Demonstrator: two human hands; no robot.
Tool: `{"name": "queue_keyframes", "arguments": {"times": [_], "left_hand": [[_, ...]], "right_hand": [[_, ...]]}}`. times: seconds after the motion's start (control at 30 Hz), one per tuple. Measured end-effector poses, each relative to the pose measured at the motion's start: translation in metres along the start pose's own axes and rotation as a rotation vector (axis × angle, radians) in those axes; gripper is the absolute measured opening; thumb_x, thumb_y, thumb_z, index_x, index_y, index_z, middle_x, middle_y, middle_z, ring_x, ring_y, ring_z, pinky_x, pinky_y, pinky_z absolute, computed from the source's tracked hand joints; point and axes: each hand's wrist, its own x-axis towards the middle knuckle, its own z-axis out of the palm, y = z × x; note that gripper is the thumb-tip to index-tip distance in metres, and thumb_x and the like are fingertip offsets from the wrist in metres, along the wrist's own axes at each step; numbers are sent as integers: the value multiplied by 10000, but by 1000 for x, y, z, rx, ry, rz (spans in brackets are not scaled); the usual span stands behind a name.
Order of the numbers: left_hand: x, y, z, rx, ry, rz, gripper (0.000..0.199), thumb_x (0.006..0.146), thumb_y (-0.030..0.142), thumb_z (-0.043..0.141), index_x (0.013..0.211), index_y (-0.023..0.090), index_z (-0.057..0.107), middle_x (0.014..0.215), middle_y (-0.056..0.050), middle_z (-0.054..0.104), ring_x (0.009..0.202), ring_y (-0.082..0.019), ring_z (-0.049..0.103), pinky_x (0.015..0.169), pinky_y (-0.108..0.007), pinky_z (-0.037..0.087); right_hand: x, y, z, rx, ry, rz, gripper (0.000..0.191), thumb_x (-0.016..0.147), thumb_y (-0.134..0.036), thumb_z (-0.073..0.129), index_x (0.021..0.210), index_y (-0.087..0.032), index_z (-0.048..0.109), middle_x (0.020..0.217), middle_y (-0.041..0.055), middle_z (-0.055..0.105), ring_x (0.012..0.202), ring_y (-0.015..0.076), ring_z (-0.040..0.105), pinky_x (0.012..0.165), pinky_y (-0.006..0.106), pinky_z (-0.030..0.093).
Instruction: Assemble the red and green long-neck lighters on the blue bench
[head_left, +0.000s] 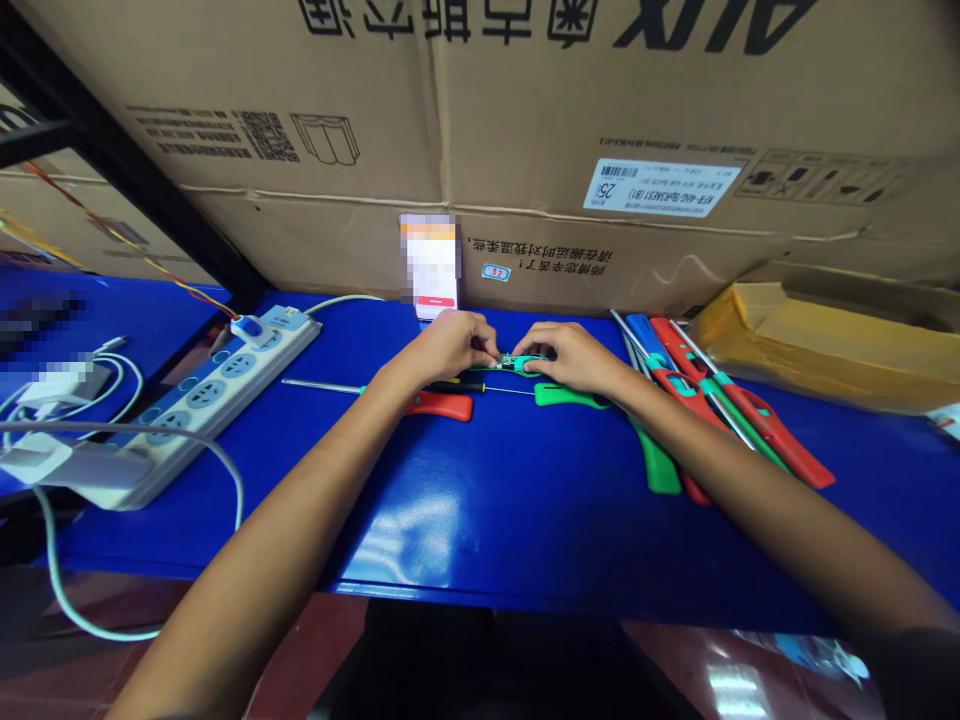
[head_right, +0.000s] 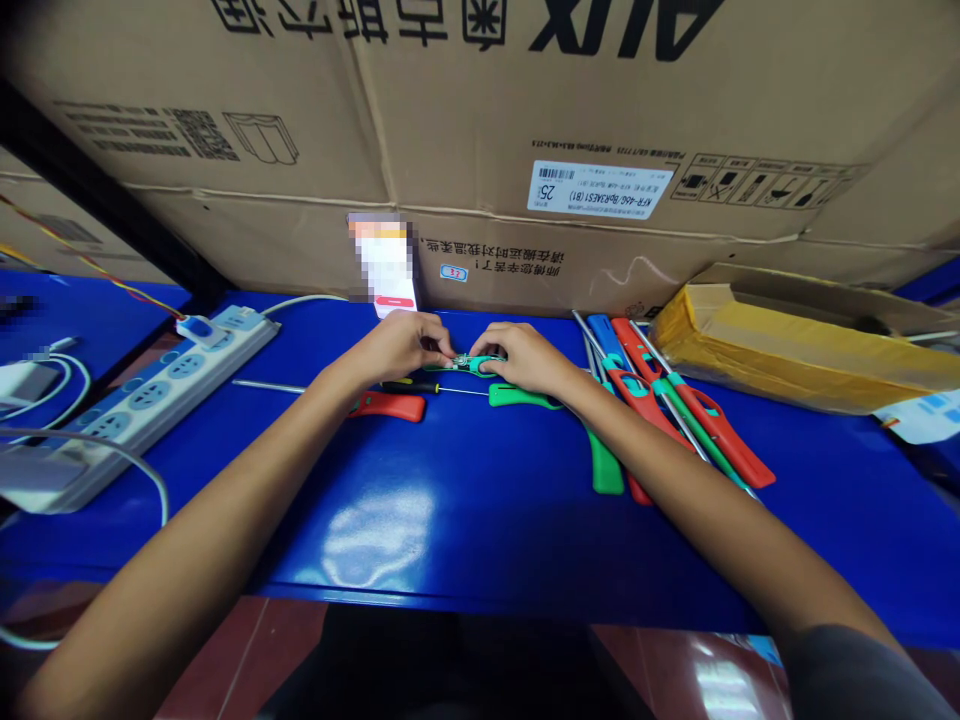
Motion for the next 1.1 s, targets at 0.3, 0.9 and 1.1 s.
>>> {"name": "queue_keyframes", "arguments": {"times": [0.3,0.9,1.1], "left_hand": [[-9,15,-15,142,-92,43,248,977,139,675,1115,133,881,1117,-125,847,986,-221,771,929,-338,578],[-7,21,-9,198,-76,48,175,947,152,691,983,162,861,983,-93,815,853,-192,705,817,-321,510],[-6,22,-8,203,-72,61,154,933,116,703,943,169,847,957,-74,807,823,-174,691,792,-300,500]], "right_hand": [[1,6,-10,118,-76,24,168,924,-159,802,1063,-233,861,1042,40,848,888,208,766,847,339,582],[-2,7,-6,4,-12,-155,107,985,-157,751,919,-230,793,973,45,781,911,213,724,878,355,535],[-2,6,-6,2,-14,-175,117,976,-125,764,923,-218,810,969,53,785,911,214,730,878,346,526]]}}
